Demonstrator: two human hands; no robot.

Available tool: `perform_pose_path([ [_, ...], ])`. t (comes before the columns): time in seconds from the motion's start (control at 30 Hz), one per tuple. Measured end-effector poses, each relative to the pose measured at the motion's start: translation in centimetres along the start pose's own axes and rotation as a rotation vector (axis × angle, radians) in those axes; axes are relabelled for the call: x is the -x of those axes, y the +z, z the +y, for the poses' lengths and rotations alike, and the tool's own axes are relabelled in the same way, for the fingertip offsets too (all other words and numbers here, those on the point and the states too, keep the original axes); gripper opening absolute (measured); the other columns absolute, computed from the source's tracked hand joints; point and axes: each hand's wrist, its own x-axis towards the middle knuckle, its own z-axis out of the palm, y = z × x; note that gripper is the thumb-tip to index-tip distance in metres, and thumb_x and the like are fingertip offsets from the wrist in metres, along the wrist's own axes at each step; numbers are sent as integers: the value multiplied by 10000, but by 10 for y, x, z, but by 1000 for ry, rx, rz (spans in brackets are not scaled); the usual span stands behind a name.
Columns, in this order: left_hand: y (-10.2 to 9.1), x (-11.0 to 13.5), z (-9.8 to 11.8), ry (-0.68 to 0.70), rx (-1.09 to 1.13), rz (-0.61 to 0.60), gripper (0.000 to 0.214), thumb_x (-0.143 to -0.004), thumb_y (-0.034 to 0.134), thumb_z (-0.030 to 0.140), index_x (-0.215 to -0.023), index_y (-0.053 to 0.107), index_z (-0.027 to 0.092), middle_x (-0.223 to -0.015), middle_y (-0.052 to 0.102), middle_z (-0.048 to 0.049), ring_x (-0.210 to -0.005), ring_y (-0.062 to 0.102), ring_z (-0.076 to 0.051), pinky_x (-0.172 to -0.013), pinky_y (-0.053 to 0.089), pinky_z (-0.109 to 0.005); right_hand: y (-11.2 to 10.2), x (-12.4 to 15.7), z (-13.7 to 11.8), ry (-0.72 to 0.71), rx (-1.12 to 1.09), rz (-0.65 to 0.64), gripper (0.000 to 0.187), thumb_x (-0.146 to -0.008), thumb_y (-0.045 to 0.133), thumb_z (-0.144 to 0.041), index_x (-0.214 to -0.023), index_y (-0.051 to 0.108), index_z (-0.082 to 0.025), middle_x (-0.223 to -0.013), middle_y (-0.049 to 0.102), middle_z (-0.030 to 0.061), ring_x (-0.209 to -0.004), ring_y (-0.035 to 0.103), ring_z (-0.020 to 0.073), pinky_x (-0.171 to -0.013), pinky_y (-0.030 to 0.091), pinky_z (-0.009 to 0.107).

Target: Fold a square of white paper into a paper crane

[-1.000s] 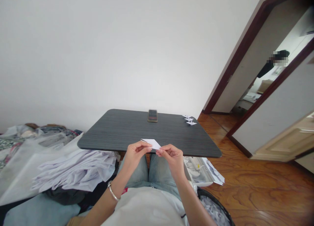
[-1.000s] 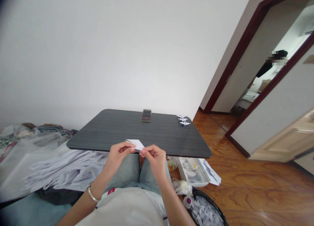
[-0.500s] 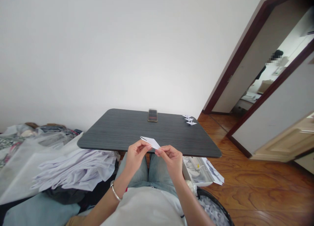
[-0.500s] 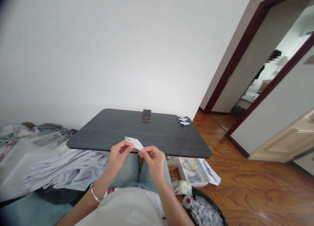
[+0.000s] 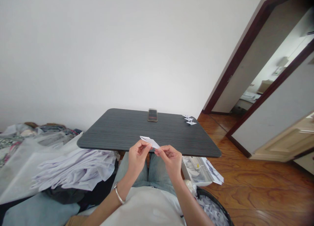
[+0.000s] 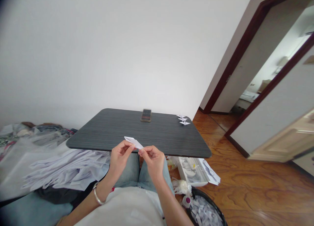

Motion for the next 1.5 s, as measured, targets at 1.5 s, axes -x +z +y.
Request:
perform_pose_path([
  [1.5,-6,-4,-6,-16,-84,58,109,-713,643,240,-674,614,143,-666,651,-6,-640,633,-140,-653,510,-238,1,-7,4,244,-134,-126,247,-688,705,-391,-731,639,-157,-605,707,33,-520,645,132,-512,524,218],
])
